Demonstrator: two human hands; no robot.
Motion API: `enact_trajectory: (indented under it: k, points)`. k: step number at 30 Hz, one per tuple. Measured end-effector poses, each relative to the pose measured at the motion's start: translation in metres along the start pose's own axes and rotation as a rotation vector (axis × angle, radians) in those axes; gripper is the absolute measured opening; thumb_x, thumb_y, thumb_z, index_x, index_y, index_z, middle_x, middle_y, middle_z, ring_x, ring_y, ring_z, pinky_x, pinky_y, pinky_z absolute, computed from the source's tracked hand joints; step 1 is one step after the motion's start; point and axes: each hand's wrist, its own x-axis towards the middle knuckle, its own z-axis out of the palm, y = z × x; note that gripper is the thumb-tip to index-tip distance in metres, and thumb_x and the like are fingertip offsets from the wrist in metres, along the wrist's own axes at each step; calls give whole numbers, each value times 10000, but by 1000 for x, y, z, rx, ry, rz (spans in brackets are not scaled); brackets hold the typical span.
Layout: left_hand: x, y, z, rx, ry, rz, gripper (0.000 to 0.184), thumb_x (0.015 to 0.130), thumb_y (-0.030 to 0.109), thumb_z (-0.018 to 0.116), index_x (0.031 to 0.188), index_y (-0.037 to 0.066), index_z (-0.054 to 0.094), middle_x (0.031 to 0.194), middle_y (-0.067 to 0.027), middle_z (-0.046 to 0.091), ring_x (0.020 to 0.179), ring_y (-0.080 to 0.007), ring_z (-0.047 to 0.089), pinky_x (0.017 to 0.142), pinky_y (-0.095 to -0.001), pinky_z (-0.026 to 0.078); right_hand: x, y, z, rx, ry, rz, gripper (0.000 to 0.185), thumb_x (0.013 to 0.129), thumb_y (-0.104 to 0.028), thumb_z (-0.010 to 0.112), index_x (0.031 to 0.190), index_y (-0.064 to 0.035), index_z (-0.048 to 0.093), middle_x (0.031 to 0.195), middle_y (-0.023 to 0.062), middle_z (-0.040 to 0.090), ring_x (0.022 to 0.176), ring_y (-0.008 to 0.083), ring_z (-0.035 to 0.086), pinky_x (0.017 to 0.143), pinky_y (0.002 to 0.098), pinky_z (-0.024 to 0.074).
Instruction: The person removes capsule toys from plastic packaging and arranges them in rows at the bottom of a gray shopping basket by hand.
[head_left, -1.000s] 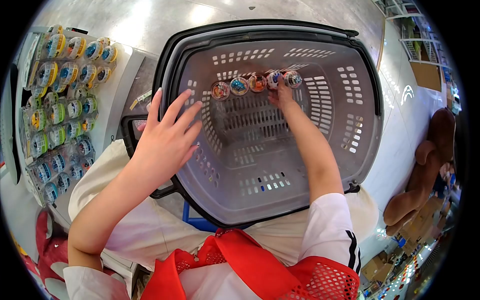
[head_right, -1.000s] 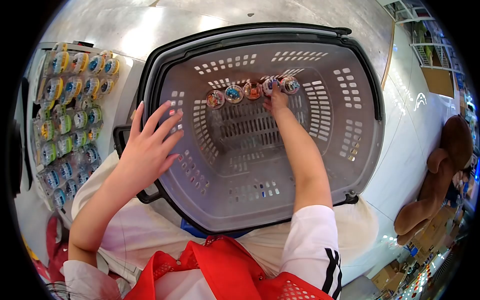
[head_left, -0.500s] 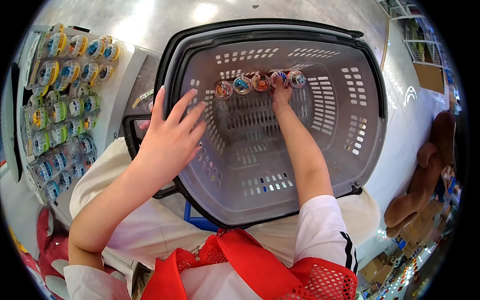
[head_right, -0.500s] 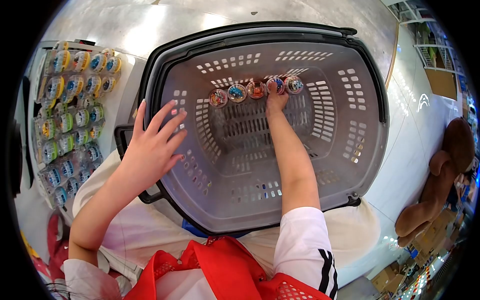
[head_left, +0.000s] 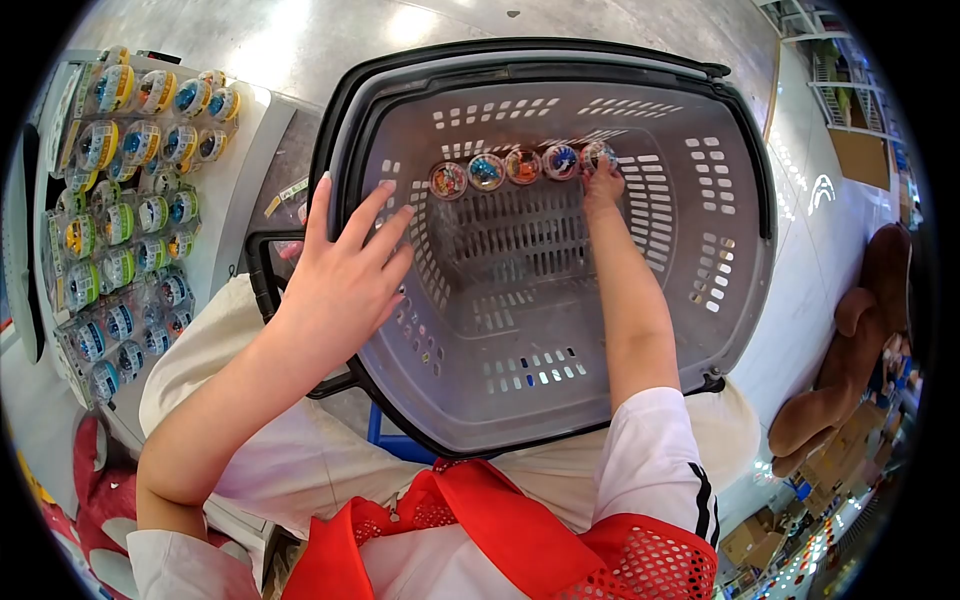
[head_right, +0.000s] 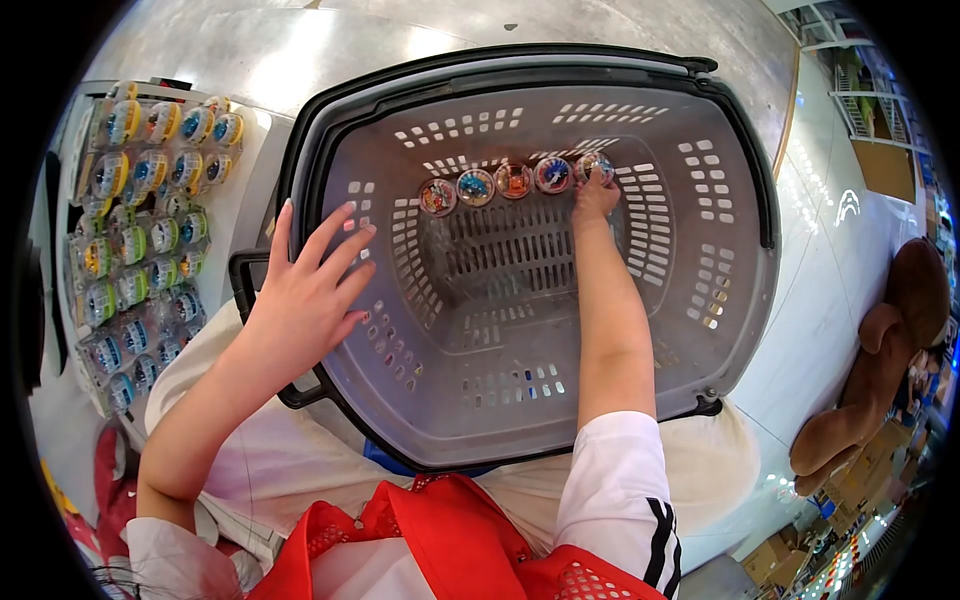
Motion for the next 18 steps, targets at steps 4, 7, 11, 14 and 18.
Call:
enact_trajectory:
  k: [4, 7, 11, 14, 18]
  points:
    - [1, 0, 3, 22, 18, 12, 393, 732, 328, 678, 1043, 98, 611, 1268, -55, 484, 1313, -273, 287, 1048, -653, 134, 9, 9, 0, -22, 53, -68, 458, 814, -268, 672, 1099, -15, 418, 779, 99, 577, 530, 143, 550, 426, 236, 444]
    - [1, 0, 1, 18, 10, 6, 387, 731, 318, 682, 1043, 101, 608, 1276, -52, 473, 1315, -270, 285, 1055, -644, 127, -16, -4, 0, 48, 38, -28, 486, 825, -351, 648, 1093, 2, 446, 771, 92, 580, 526, 159, 551, 430, 253, 450]
    - [0, 0, 1, 7, -1, -3, 389, 726, 304, 693, 1048, 106, 601, 1291, -48, 452, 1320, -266, 279, 1069, -627, 113, -53, -5, 0, -171, -28, 188, 581, 787, -467, 653, 1094, -4, 482, 817, 86, 590, 591, 194, 571, 495, 309, 477]
    - [1, 1, 2, 12, -1, -3, 390, 728, 308, 692, 1049, 108, 600, 1290, -48, 454, 1320, -266, 279, 1069, -627, 110, -58, 13, 7, -146, -212, 203, 601, 743, -483, 688, 1060, -2, 517, 860, 89, 596, 646, 212, 583, 543, 336, 486]
    - [0, 1, 2, 33, -12, -6, 396, 731, 315, 690, 1057, 109, 597, 1289, -46, 456, 1320, -267, 278, 1069, -629, 107, -47, 22, 27, -94, -236, 279, 508, 750, -438, 698, 1058, -63, 553, 901, 78, 607, 750, 216, 587, 659, 363, 494]
